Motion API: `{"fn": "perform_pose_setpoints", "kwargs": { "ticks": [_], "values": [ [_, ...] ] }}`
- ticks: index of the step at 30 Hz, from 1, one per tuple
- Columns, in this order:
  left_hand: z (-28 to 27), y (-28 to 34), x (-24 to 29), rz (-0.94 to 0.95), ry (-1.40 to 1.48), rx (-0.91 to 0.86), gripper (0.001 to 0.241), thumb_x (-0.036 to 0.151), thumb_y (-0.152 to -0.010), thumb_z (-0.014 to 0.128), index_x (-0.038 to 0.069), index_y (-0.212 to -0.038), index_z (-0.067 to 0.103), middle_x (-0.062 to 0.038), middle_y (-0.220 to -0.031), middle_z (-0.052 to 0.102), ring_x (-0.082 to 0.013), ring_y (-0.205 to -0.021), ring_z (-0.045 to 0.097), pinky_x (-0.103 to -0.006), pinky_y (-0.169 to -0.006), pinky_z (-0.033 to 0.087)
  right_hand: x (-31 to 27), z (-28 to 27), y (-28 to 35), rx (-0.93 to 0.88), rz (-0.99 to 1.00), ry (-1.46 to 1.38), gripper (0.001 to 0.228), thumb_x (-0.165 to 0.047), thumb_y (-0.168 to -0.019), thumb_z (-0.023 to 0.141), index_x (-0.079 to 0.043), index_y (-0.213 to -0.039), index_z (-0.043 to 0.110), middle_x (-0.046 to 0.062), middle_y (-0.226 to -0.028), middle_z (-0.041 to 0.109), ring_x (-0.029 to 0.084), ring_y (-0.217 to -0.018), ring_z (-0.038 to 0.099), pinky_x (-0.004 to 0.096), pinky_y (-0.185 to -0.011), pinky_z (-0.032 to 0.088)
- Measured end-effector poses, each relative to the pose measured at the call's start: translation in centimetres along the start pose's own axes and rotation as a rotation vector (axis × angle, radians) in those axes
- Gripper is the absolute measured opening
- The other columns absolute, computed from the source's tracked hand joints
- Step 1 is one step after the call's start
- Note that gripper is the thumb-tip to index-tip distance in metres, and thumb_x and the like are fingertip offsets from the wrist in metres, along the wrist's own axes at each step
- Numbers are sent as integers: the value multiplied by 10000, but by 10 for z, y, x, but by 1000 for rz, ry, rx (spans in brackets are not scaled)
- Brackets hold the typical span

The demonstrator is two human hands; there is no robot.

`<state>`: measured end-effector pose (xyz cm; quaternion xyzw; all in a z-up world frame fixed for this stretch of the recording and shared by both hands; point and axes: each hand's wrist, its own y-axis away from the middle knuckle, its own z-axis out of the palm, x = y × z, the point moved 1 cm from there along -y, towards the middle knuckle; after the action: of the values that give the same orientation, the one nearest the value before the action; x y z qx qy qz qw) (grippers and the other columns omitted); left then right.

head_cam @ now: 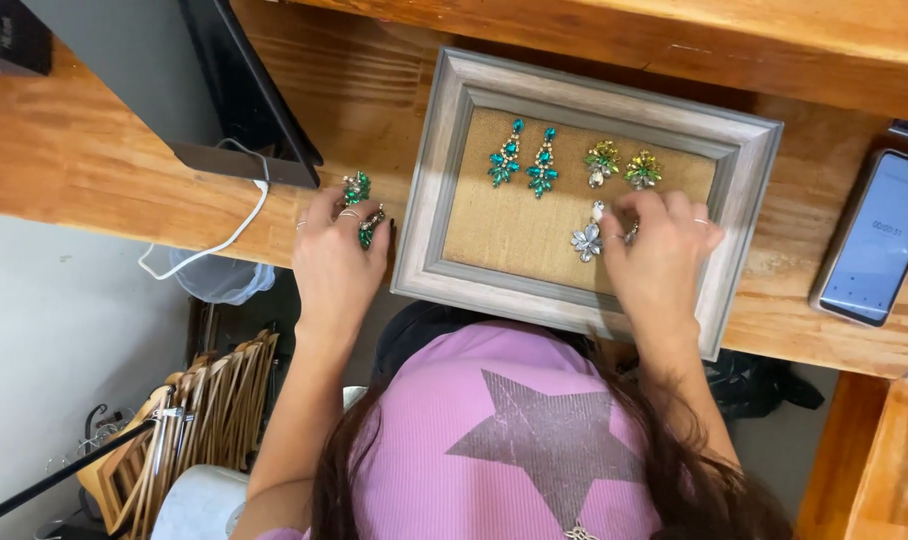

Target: A person is seen arranging and organizing several pairs of colorful, jeweled earrings on a fabric-covered display board within a frame.

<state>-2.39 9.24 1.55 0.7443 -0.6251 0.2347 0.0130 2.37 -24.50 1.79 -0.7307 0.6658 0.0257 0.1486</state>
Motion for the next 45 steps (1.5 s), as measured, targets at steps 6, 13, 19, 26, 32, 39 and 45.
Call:
{"fn": "perform_pose_setpoints", "kwargs": {
  "ticks": [6, 13, 19, 26, 32, 39, 45],
  "values": [
    [-18, 0, 22, -32, 64, -70, 137, 87, -839, 774, 107, -969, 813, -104, -1269, 645, -321, -983, 700, -448, -815, 606, -4, 18, -12, -152, 87, 5, 203, -286, -889, 833, -162, -1008, 725, 52, -918, 644, 338, -996, 603, 497, -943, 347],
    [-13, 4, 10, -179, 21, -162, 110, 213, -869, 769, 189, -972, 797, -43, -1326, 660, -375, -968, 719, -517, -763, 615, -15, 0, -14, -276, 151, -287, 151, -185, -919, 773, -145, -1022, 669, 31, -833, 698, 279, -897, 666, 421, -883, 371],
    [-27, 2, 16, -215, 14, -122, 136, 274, -873, 774, 159, -945, 762, -137, -1367, 640, -459, -939, 713, -579, -732, 593, -32, -9, -10, -388, 247, -650, 169, -133, -906, 780, -136, -1040, 676, 47, -844, 732, 198, -817, 697, 339, -823, 500],
    [-7, 7, 32, 25, 185, 98, 133, 192, -827, 802, 190, -947, 744, -24, -1163, 699, -274, -1036, 715, -379, -869, 579, -71, 23, -18, -438, 269, -930, 169, -84, -864, 809, -96, -989, 696, 22, -814, 701, 82, -710, 670, 232, -674, 547],
    [22, 18, 63, 196, 369, 75, 304, 192, -846, 767, 165, -1136, 679, -15, -1006, 686, -239, -958, 709, -354, -846, 574, -88, 35, -21, -416, 214, -696, 119, -168, -852, 813, -150, -923, 720, -2, -747, 717, 104, -678, 703, 259, -667, 551],
    [29, 15, 83, 373, 442, 86, 316, 155, -823, 796, 93, -1115, 693, -66, -1045, 668, -289, -1028, 669, -387, -889, 560, -90, 36, -16, -230, 41, -475, 76, -205, -905, 785, -165, -914, 721, 32, -827, 596, 275, -815, 682, 412, -760, 551],
    [33, 15, 85, 420, 410, 52, 399, 168, -835, 802, 93, -1211, 692, -71, -1156, 681, -300, -1123, 651, -397, -890, 534, -86, 48, -17, -186, 20, -432, 73, -189, -890, 774, -166, -902, 705, 31, -786, 568, 302, -793, 682, 435, -742, 553]
  ]
}}
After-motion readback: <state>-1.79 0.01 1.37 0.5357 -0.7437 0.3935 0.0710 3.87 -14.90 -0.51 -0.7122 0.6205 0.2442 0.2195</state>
